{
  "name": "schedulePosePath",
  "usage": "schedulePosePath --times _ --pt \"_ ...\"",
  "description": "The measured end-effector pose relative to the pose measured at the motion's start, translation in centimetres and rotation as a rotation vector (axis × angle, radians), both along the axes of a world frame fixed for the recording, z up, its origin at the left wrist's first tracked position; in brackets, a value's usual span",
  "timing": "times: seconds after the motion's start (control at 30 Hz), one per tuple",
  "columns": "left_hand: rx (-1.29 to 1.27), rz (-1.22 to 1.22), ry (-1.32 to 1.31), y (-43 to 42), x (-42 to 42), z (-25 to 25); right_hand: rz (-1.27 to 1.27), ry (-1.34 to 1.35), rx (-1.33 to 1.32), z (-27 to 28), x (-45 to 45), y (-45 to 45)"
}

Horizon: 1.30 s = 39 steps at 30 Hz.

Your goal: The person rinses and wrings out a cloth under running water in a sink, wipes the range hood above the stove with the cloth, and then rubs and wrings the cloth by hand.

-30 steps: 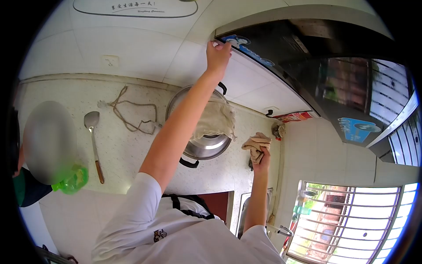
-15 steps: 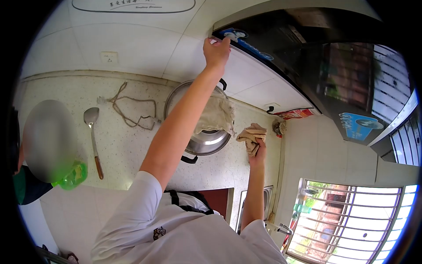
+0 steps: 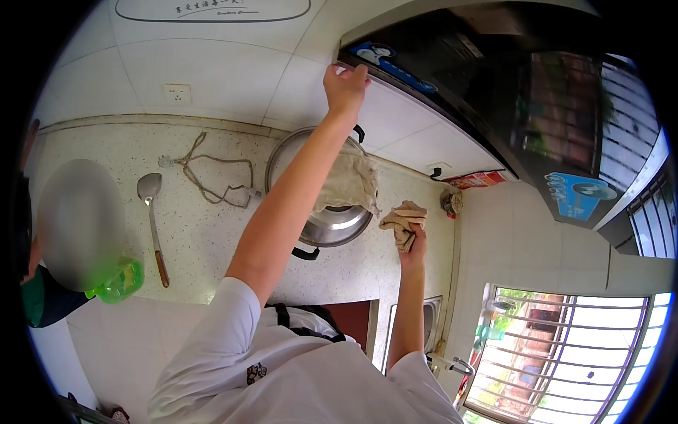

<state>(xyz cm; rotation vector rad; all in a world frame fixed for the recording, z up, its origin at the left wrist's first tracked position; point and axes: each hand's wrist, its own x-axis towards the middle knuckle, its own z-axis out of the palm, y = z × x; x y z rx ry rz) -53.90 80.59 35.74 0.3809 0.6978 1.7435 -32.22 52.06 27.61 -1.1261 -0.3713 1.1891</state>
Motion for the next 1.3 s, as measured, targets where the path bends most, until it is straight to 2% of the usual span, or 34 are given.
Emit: schedulePosePath --times 0.27,0.33,0.47,0.57,0.63,0.93,1.1,1.3 --pt "0.019 -0.023 0.039 -0.9 -0.5 -0.1 0.020 0.018 -0.012 -0.2 0.5 -0.2" --pt "0.028 -0.064 -0.066 -1.6 -0.9 0.1 0.037 0.022 -0.010 -0.2 0.3 -0.2" --pt "0.077 -0.096 -0.012 -2.1 -1.2 0.4 0.020 -0.009 -0.014 -0.1 -0.5 0.0" --pt "0.081 0.032 -0.038 -1.4 -0.4 0.0 0.000 -0.020 -0.021 -0.3 -0.8 -0.2" --pt "0.035 -0.071 0.003 -1.7 -1.1 0.5 -0.021 -0.027 -0.029 -0.2 -1.0 0.0" --pt "0.040 -0.124 -0.096 -2.3 -1.6 1.2 0.051 -0.014 0.022 -1.0 -0.2 -0.6" --pt "0.056 -0.143 -0.121 -2.5 -1.9 1.4 -0.085 -0.034 -0.064 -1.1 -0.4 -0.8" --pt "0.056 -0.138 -0.134 -2.4 -2.0 1.4 -0.043 -0.012 -0.044 -1.5 0.2 -1.2"
